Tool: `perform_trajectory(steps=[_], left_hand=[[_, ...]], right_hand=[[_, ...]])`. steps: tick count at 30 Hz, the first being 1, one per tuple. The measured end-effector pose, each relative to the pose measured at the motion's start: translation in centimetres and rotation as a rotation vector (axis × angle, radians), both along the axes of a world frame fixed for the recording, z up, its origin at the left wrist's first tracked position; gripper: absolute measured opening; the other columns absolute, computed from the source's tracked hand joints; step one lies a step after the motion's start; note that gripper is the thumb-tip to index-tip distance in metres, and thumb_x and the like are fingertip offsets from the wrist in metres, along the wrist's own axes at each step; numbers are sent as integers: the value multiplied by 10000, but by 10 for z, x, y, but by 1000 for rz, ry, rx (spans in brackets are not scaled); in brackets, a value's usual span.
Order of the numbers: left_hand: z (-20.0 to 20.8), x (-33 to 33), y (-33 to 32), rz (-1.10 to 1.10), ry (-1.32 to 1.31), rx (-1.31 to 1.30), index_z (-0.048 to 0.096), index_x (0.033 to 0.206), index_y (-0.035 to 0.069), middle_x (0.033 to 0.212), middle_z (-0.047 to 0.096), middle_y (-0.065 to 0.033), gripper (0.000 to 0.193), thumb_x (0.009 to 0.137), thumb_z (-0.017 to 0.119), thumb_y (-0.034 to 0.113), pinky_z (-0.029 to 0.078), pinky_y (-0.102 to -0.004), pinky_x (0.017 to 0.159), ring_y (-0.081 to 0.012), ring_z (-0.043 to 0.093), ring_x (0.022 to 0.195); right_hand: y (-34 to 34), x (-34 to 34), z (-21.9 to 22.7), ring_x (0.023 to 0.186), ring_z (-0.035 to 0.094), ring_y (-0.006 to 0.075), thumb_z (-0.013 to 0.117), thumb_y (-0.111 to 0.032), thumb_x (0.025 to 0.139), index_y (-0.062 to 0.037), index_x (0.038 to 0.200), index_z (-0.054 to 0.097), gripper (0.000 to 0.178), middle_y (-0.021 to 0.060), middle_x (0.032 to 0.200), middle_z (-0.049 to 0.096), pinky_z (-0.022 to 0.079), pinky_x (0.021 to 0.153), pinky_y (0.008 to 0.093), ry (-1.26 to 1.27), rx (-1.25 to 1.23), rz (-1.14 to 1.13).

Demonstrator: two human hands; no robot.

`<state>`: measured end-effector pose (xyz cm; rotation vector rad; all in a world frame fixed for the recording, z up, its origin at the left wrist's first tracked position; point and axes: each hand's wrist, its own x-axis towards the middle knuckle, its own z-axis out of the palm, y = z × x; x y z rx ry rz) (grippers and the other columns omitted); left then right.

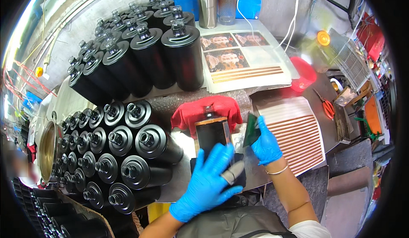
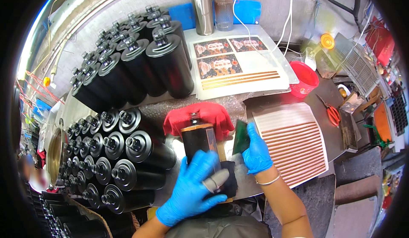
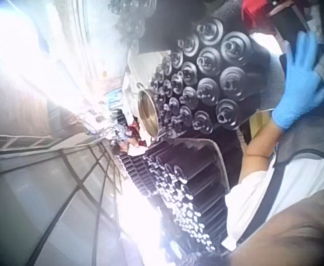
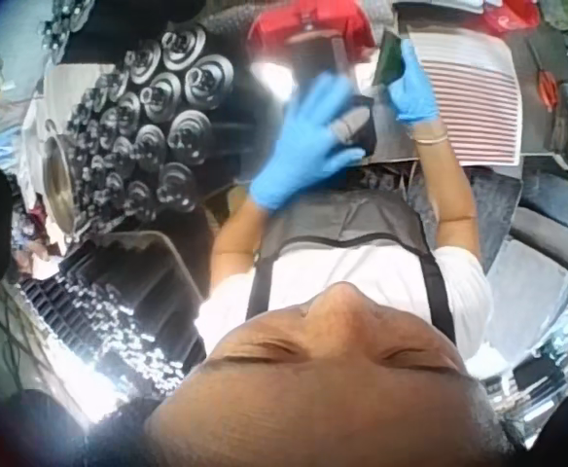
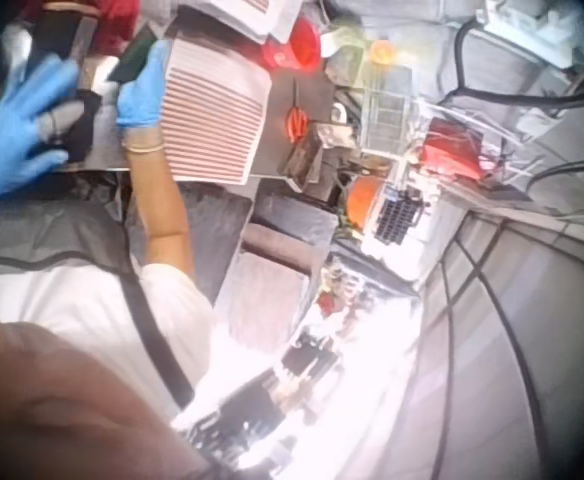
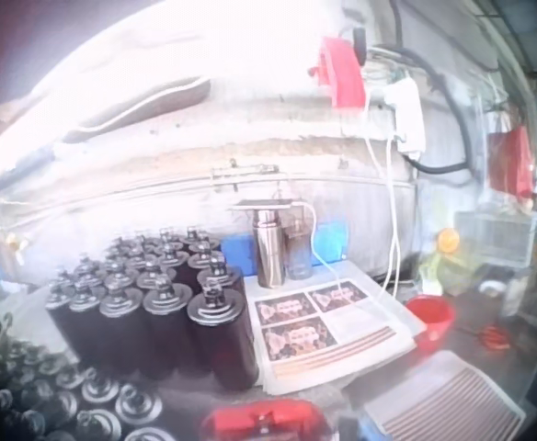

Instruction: The person applies decorative labels to cylindrical metal containers. They pick up a container, align a printed label, and smooth it onto the surface using a green scrubbing pad. The person repeats this process for multiple containers, handling them one at a time.

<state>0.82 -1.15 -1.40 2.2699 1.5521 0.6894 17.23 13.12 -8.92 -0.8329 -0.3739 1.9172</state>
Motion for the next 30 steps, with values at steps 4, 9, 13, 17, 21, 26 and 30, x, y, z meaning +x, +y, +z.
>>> perform_trajectory(steps=[4,9,13,17,21,26,30], left_hand=[[-19,13,4,-127,302,148,537,1246,176,1308,481,-103,466,786,588,234,293,-550,1021,-265,401,1270],[-20,21,14,-214,302,162,584,1133,63,1125,571,-136,356,792,535,155,320,-465,1041,-255,479,1177],[-39,-8,-7,-163,13,383,597,1127,55,1126,567,-171,369,775,584,165,367,-425,990,-299,527,1092],[-70,-18,-38,192,-631,137,475,1314,131,1260,535,-98,608,745,671,219,358,-492,953,-253,499,1188],[-41,0,-25,64,254,421,435,1355,164,1372,459,-7,539,829,553,179,340,-462,977,-187,503,1190],[-69,-7,-26,71,-13,315,517,1293,225,1308,532,30,468,829,574,205,294,-462,1036,-160,485,1220],[-85,-16,-53,410,-200,102,546,1183,99,1136,589,-67,515,747,704,322,58,-606,1067,-287,557,1087]], right_hand=[[-9,-28,65,866,593,124,644,-125,843,12,1103,566,304,77,1010,625,485,782,253,-524,417,-35],[-6,-68,90,813,605,118,674,-107,817,3,982,615,207,61,893,650,484,732,248,-971,941,95],[-3,-64,78,806,604,112,679,-121,816,-3,970,614,204,69,880,652,488,720,250,-1056,897,-29],[6,-56,58,768,599,108,693,-158,812,1,974,611,241,75,854,655,489,683,257,-881,785,-67],[3,-63,51,774,596,108,690,-155,817,-4,979,612,235,73,875,655,489,694,252,-837,763,-111],[4,-58,48,779,596,116,676,-162,830,-10,987,609,229,60,881,648,493,704,267,-723,699,-107],[6,-69,34,794,593,138,690,-194,819,-4,970,604,257,69,864,638,490,715,287,-759,794,-181]])
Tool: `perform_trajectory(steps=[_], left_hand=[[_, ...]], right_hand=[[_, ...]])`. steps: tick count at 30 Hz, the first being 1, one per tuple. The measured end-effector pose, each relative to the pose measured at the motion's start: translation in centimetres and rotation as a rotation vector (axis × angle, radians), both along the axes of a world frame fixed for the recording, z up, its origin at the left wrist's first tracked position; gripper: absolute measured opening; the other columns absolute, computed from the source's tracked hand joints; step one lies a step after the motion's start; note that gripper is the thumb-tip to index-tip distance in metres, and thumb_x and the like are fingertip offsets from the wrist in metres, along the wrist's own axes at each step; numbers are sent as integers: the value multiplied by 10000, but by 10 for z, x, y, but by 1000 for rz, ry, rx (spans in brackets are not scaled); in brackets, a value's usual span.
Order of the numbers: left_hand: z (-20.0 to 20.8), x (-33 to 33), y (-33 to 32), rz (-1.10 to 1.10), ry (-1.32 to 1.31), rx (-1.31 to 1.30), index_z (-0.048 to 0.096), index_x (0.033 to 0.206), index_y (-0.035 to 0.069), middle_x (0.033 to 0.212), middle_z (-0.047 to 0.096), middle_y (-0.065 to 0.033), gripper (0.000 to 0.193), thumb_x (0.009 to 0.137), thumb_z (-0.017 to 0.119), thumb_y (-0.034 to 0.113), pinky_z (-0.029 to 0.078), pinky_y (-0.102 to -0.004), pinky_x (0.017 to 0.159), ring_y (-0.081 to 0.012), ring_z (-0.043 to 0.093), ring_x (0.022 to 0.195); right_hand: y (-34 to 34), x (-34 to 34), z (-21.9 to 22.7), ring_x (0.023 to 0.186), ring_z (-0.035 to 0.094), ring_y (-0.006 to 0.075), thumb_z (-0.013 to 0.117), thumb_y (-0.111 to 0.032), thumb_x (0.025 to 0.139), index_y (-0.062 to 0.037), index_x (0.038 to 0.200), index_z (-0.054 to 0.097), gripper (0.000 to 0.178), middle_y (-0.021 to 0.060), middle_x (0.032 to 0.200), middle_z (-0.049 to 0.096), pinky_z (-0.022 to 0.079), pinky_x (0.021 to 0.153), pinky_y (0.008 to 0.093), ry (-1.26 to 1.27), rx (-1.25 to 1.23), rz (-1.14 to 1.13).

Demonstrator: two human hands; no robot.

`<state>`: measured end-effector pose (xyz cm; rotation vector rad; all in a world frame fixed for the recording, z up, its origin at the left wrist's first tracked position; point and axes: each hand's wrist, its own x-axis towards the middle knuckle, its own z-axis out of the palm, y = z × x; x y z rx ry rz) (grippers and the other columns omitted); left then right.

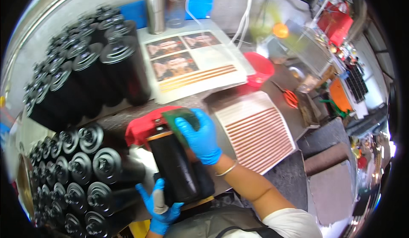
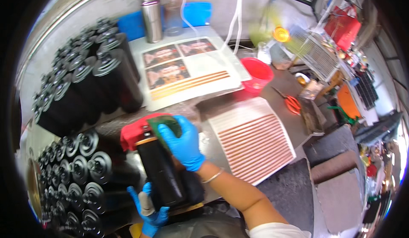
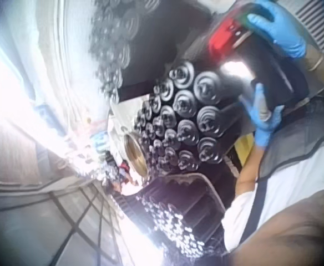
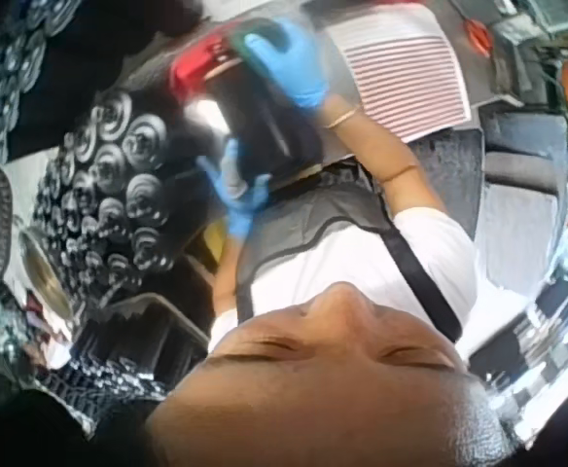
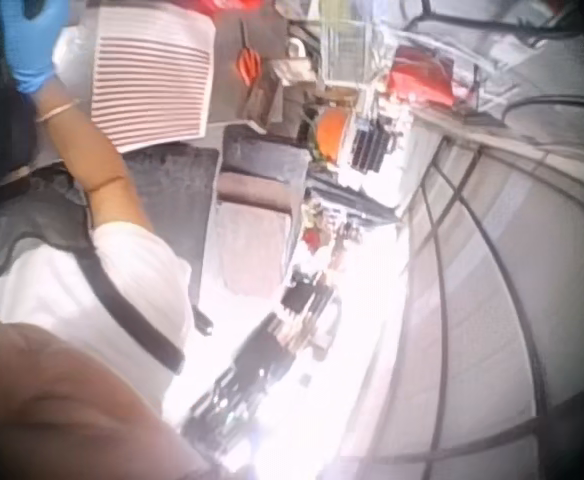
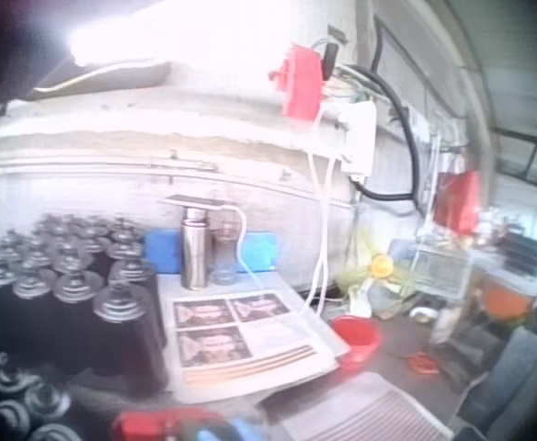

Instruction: The person applies decorative labels to cylindrical metal containers. They pick up a container, align a printed label, and smooth it onto the surface using a green scrubbing pad. The person repeats this process for multiple containers, handling them one at a time.

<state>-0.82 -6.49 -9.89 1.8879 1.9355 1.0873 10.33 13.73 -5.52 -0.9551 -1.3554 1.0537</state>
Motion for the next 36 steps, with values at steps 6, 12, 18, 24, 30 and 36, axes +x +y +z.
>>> perform_trajectory(steps=[6,12,18,24,30,36], left_hand=[[42,25,39,-302,500,101,582,1163,173,1232,562,21,393,791,624,290,49,-537,1086,-178,565,1073],[-14,8,-5,48,30,-23,384,1373,124,1315,491,-106,685,789,607,403,-46,-577,1089,-253,476,1219],[-5,8,11,-102,424,-15,313,1403,97,1390,418,-118,757,777,663,339,-86,-557,1097,-276,416,1277],[0,6,8,-71,-21,-68,251,1411,4,1430,354,-144,755,827,630,297,-96,-527,1102,-277,325,1334],[8,5,20,-39,-228,-112,136,1440,-2,1400,395,-138,988,719,766,243,-111,-454,1107,-244,345,1314],[20,9,17,-22,-422,-67,183,1432,29,1374,410,-122,987,665,801,88,202,-469,1100,-235,443,1228]], right_hand=[[6,24,4,754,612,141,686,-172,822,4,986,608,253,88,874,654,507,699,280,149,-122,23],[1,12,1,816,615,129,689,-141,815,10,1005,601,259,79,905,656,499,728,263,65,-68,21],[2,14,-1,800,609,116,701,-152,808,3,987,611,252,71,894,660,494,712,254,55,-111,39],[3,14,-5,815,605,113,702,-141,805,0,1006,609,263,64,918,658,491,729,252,155,-143,60],[23,75,-21,820,604,162,588,-364,884,-69,1040,605,333,26,924,640,500,790,318,853,-648,254],[89,196,-57,752,620,228,646,-413,822,-48,821,667,366,74,734,631,504,736,309,-233,-556,194]])
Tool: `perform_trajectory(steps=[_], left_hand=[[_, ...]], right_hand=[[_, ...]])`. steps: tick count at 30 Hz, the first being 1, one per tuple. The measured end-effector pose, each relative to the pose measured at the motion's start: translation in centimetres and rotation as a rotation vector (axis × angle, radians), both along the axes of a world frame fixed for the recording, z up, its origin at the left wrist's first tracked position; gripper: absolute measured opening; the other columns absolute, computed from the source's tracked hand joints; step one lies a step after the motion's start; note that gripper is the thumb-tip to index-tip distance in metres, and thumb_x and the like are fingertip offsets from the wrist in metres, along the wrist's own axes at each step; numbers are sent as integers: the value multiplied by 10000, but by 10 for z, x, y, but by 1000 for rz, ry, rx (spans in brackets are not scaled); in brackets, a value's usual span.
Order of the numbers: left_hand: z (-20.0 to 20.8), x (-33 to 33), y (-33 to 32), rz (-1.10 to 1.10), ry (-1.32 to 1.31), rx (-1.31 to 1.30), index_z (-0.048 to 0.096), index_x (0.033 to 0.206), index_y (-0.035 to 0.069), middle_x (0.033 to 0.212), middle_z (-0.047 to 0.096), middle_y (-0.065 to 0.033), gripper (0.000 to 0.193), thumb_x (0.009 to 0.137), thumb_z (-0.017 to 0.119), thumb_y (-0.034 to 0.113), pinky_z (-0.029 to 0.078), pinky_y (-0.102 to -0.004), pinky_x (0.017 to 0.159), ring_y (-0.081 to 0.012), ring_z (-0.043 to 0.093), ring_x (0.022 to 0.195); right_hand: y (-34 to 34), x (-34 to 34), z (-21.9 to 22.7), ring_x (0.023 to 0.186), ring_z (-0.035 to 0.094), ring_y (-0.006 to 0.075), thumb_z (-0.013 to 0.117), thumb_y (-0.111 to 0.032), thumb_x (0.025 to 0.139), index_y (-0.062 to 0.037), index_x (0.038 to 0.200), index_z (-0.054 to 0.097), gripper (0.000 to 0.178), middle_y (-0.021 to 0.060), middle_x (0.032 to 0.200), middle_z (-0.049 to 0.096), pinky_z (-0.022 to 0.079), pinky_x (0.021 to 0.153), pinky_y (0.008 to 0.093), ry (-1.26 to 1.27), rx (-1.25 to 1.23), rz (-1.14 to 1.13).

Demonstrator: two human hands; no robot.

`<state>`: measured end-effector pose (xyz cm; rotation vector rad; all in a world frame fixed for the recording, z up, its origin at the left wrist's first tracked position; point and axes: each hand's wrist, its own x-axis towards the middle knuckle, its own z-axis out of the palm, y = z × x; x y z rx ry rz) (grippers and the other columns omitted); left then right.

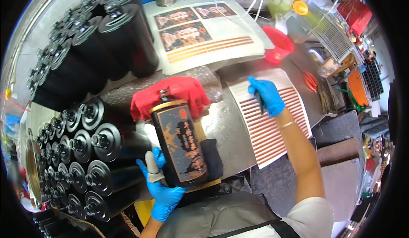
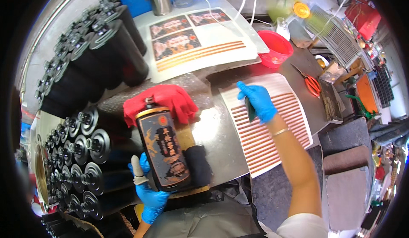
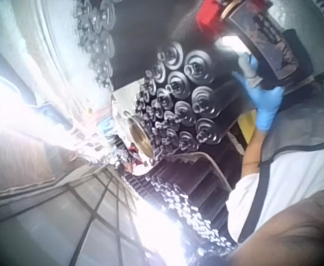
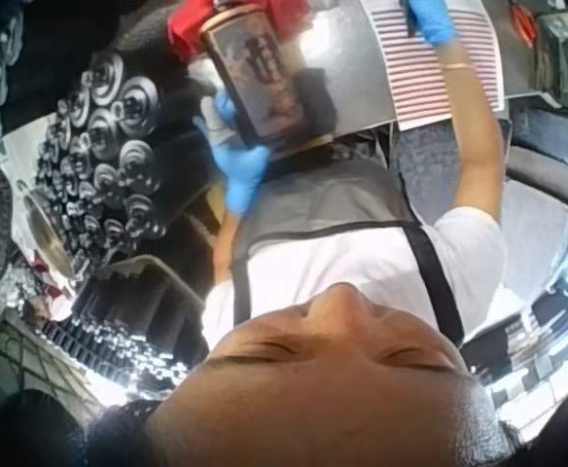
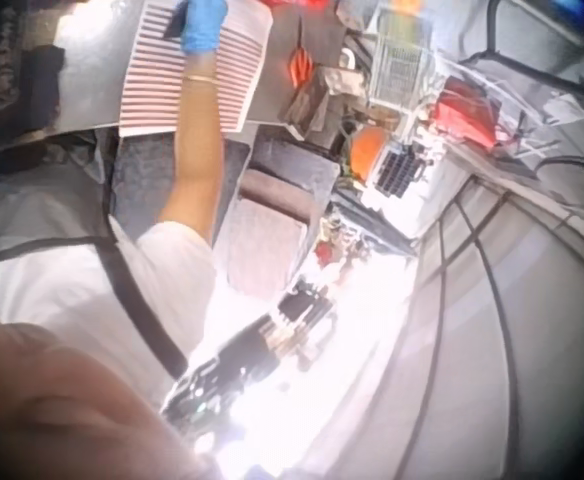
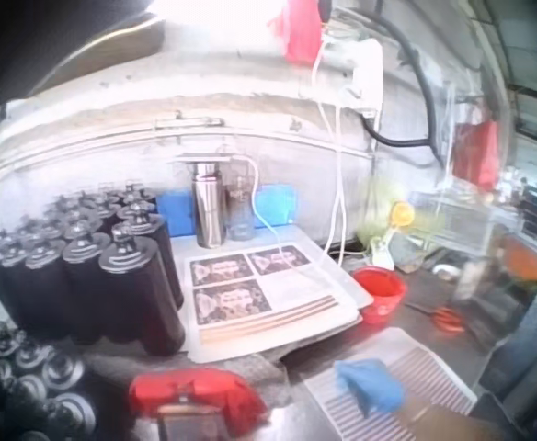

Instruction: The person applies decorative labels to cylindrical metal containers. They pick up a container, align a printed label, and smooth it onto the surface using a green scrubbing pad. The person repeats this process for multiple containers, handling them one at a time.

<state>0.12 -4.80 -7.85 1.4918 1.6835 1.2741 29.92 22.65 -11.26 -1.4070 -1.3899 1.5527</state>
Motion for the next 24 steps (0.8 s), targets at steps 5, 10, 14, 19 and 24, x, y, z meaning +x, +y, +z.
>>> perform_trajectory(steps=[5,10,14,19,24], left_hand=[[-8,-3,2,-2,341,-81,301,1382,-29,1345,458,-132,946,659,802,319,-52,-507,1114,-260,381,1291],[12,2,9,-9,395,-205,305,1379,-36,1339,467,-128,936,669,792,332,-67,-532,1107,-260,380,1294],[14,3,10,-3,408,-193,308,1377,-37,1329,477,-122,927,674,788,331,-61,-543,1105,-258,399,1279],[8,-1,8,-18,449,-164,320,1369,-37,1318,490,-112,908,681,779,339,-59,-539,1107,-255,418,1262],[8,1,10,-32,454,-212,345,1361,-16,1307,505,-97,871,696,760,362,-68,-536,1108,-245,420,1260]], right_hand=[[31,14,20,1061,537,336,757,-462,649,-60,1214,547,724,179,1136,543,437,916,388,-906,540,540],[52,-9,33,1140,494,334,772,-390,643,-143,1316,465,780,171,1259,491,396,974,397,-936,393,762],[62,-15,38,1133,507,318,789,-327,620,-162,1283,505,740,153,1261,506,404,972,379,-822,426,910],[76,-22,39,1090,535,298,806,-282,582,-166,1223,545,702,106,1193,561,417,949,358,-830,436,1064],[73,-54,39,1031,554,300,818,-286,557,-135,1102,576,615,90,1130,583,436,895,356,-786,348,1179]])
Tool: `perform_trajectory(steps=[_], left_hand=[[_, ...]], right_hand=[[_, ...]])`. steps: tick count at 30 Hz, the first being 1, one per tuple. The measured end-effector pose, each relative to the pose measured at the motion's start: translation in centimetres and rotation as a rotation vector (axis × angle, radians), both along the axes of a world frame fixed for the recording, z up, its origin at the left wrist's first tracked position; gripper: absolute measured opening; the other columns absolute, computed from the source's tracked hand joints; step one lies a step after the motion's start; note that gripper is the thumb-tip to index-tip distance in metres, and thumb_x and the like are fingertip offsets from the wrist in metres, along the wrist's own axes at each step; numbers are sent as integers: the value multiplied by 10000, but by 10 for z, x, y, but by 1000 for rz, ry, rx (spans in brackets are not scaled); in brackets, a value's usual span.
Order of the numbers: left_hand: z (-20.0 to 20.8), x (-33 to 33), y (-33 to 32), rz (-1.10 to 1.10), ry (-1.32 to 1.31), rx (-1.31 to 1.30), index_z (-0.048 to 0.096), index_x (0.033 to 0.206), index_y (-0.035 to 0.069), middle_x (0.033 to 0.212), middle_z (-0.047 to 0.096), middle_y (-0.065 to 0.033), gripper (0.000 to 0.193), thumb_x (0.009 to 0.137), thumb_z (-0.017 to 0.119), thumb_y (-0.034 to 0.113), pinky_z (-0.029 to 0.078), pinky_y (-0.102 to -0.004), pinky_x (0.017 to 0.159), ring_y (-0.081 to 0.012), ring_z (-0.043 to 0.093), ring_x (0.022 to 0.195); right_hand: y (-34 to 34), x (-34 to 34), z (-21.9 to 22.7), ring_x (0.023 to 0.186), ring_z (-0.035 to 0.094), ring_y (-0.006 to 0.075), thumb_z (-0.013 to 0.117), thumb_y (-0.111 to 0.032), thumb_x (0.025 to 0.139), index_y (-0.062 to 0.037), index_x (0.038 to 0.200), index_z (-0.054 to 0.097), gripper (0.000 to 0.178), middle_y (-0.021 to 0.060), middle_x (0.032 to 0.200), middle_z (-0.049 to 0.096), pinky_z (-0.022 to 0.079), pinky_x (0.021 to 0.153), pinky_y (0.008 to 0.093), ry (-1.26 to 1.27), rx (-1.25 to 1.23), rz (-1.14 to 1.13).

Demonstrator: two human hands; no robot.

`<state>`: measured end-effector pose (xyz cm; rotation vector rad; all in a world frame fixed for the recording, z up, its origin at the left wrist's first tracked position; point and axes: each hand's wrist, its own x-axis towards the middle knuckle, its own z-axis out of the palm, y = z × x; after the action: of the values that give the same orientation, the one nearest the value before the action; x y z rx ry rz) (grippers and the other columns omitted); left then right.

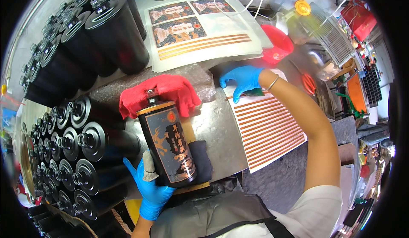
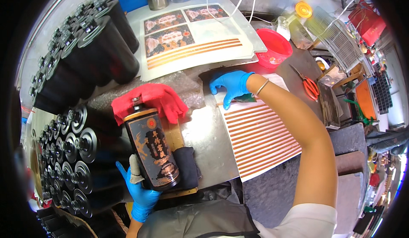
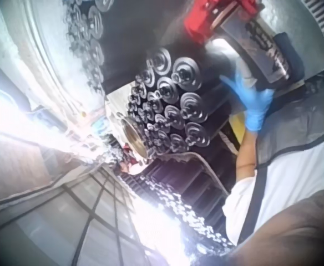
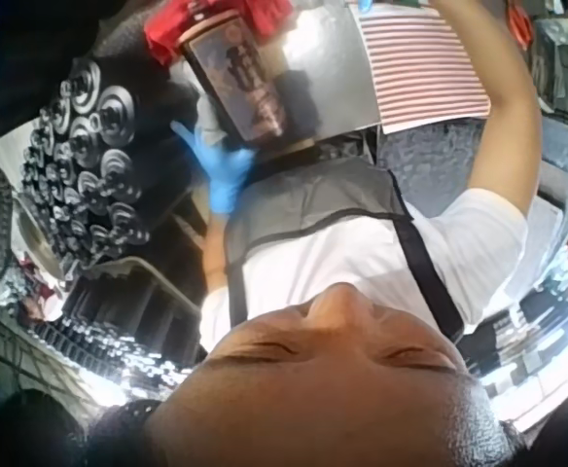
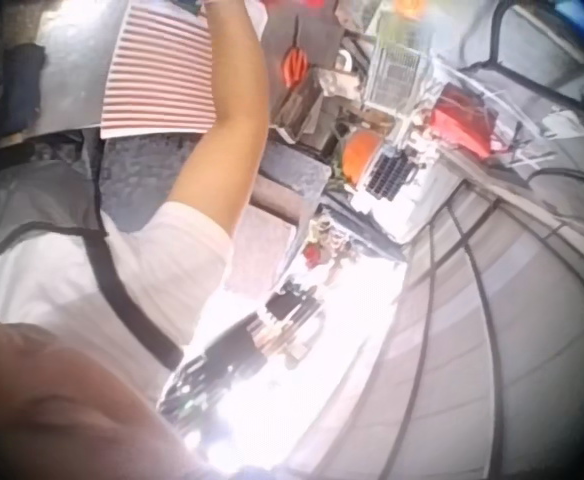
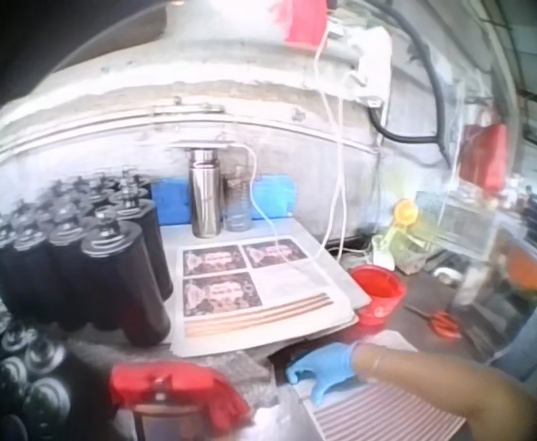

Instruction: The person applies decorative labels to cylindrical metal containers. They pick up a container, align a printed label, and smooth it onto the surface using a green scrubbing pad. The person repeats this process for multiple containers, handling them one at a time.

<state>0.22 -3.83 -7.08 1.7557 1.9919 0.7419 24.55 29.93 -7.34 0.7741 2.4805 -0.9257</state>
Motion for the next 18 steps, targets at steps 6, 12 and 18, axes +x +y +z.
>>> perform_trajectory(steps=[6,12,18], left_hand=[[-8,-4,1,1,-97,-28,354,1363,9,1328,493,-90,849,716,732,407,-87,-531,1106,-235,384,1289],[-3,1,-1,57,-46,113,416,1327,35,1163,555,-104,809,685,749,398,129,-487,1092,-262,505,1100],[-10,4,8,112,-211,308,476,1293,41,1042,619,-73,765,665,764,369,284,-398,992,-241,580,1000]], right_hand=[[9,-7,6,994,560,312,795,-167,614,-153,1067,583,500,93,1077,585,450,846,380,81,69,304],[7,-35,14,813,572,292,781,-143,608,-86,887,586,346,85,880,605,450,702,376,-154,-11,312],[8,-15,-1,740,618,174,764,-120,694,-20,763,707,135,79,786,640,459,672,286,-3,-240,26]])
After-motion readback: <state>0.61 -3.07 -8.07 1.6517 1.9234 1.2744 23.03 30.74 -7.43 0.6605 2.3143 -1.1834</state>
